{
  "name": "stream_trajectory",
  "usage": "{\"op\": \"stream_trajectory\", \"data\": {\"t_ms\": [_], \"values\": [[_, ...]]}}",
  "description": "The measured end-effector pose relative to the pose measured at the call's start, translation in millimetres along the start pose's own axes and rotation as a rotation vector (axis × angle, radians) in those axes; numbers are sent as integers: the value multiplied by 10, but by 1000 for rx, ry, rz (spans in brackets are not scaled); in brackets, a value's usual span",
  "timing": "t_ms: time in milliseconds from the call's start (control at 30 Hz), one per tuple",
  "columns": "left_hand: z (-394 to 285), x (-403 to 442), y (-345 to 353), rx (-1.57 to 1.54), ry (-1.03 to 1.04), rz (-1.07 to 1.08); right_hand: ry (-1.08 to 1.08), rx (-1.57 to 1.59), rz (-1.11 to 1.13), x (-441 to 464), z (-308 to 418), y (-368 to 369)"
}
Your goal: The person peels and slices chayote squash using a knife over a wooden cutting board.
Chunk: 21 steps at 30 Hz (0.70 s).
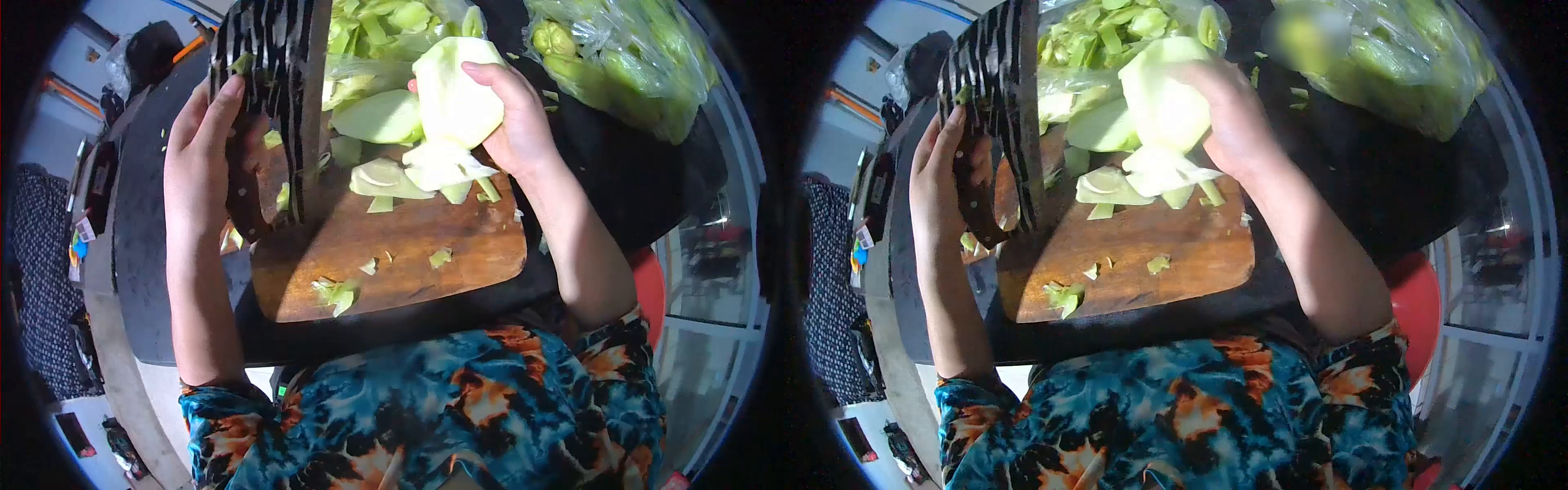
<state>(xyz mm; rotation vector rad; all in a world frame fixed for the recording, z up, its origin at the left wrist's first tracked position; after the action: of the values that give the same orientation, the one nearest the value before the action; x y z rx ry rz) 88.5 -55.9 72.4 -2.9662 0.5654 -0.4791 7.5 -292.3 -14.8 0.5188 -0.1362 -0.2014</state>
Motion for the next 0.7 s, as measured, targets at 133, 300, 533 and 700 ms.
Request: {"op": "stream_trajectory", "data": {"t_ms": [133, 300, 533, 700], "values": [[-62, -108, -162, 8, 14, 8, -1, 0, -21, -51, 98, 82], [-167, -171, -113, -261, -52, 24, -251, 72, -163, -140, 390, 103], [285, -235, 9, -246, -406, 367, -273, 161, -183, -196, 499, 110], [406, -271, 21, -172, -390, 357, -183, 82, -174, -299, 401, 442]]}}
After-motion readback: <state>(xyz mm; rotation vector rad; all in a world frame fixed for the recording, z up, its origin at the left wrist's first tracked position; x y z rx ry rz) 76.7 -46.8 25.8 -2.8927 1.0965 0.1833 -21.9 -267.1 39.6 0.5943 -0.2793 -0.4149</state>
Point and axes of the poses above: each hand's wrist, its own x-axis towards the middle knuckle, its own y-axis out of the palm, z = x × y, the point moved 5 cm from there along x, towards the middle knuckle, and after that the axes turned 7 degrees about y, right-handed, at the moved point
